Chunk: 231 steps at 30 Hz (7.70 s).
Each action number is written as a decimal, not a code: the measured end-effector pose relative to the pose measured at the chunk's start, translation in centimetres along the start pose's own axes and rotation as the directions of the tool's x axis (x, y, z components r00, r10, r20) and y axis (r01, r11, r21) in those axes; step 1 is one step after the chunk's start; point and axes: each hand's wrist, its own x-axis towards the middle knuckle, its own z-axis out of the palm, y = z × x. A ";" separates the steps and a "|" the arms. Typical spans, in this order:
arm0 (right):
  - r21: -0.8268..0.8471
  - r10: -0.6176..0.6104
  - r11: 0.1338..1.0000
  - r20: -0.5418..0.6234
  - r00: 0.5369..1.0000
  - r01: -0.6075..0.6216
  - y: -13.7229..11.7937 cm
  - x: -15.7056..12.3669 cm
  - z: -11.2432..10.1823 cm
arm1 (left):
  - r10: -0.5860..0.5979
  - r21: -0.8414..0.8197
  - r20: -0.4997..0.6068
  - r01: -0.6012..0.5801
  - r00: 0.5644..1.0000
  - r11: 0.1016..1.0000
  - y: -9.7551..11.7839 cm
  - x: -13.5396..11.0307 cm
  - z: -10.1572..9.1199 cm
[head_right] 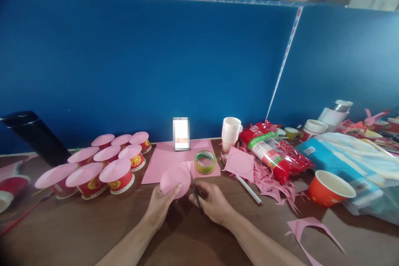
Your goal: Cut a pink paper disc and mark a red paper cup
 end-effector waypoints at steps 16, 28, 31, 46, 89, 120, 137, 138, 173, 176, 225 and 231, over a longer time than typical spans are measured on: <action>0.069 0.059 0.996 0.035 0.998 -0.061 -0.4 -0.2 -0.3 | -0.039 -0.021 0.014 0.040 0.999 0.999 0.2 -0.3 0.1; 0.052 0.035 0.998 0.059 0.998 -0.038 -0.8 -0.3 -0.4 | -0.066 -0.061 0.023 0.067 0.998 0.996 0.5 -0.4 0.2; 0.042 0.040 0.998 0.046 0.998 -0.042 -0.8 -0.3 -0.3 | -0.070 -0.065 0.023 0.072 0.997 0.995 0.7 -0.5 0.3; 0.026 0.055 0.998 0.034 0.998 -0.056 -1.0 -0.2 -0.3 | -0.071 -0.049 0.021 0.072 0.997 0.996 0.9 -0.5 0.2; 0.078 0.069 0.994 0.056 0.996 -0.073 -0.1 -0.2 -0.4 | -0.068 -0.064 0.032 0.070 0.997 0.996 0.3 -0.3 -0.2; 0.053 0.092 0.994 0.028 0.995 -0.094 0.1 -0.1 -0.3 | -0.052 -0.094 0.014 0.053 0.999 0.994 0.5 -0.4 -0.2; 0.061 0.096 0.993 0.037 0.995 -0.098 -0.1 -0.1 -0.4 | -0.046 -0.109 0.005 0.046 0.999 0.993 -0.2 -0.2 -0.3; 0.061 0.100 0.993 0.037 0.994 -0.102 -0.1 -0.1 -0.4 | -0.050 -0.114 0.003 0.050 0.999 0.992 -0.2 -0.2 -0.3; 0.084 0.087 0.992 0.036 0.996 -0.090 0.4 -0.1 -0.5 | -0.062 -0.107 -0.023 0.059 0.998 0.993 0.5 -0.4 0.1; 0.071 0.082 0.994 0.039 0.996 -0.085 0.4 -0.2 -0.5 | -0.061 -0.114 -0.004 0.060 0.998 0.992 0.1 -0.3 -0.1; 0.033 0.071 0.997 0.031 0.997 -0.072 0.3 -0.1 -0.4 | -0.017 -0.089 -0.056 0.012 0.998 0.996 -0.9 0.3 -0.3; 0.037 0.063 0.997 0.036 0.997 -0.064 0.1 -0.1 -0.4 | -0.011 -0.067 -0.045 0.008 0.999 0.998 -1.0 0.3 -0.3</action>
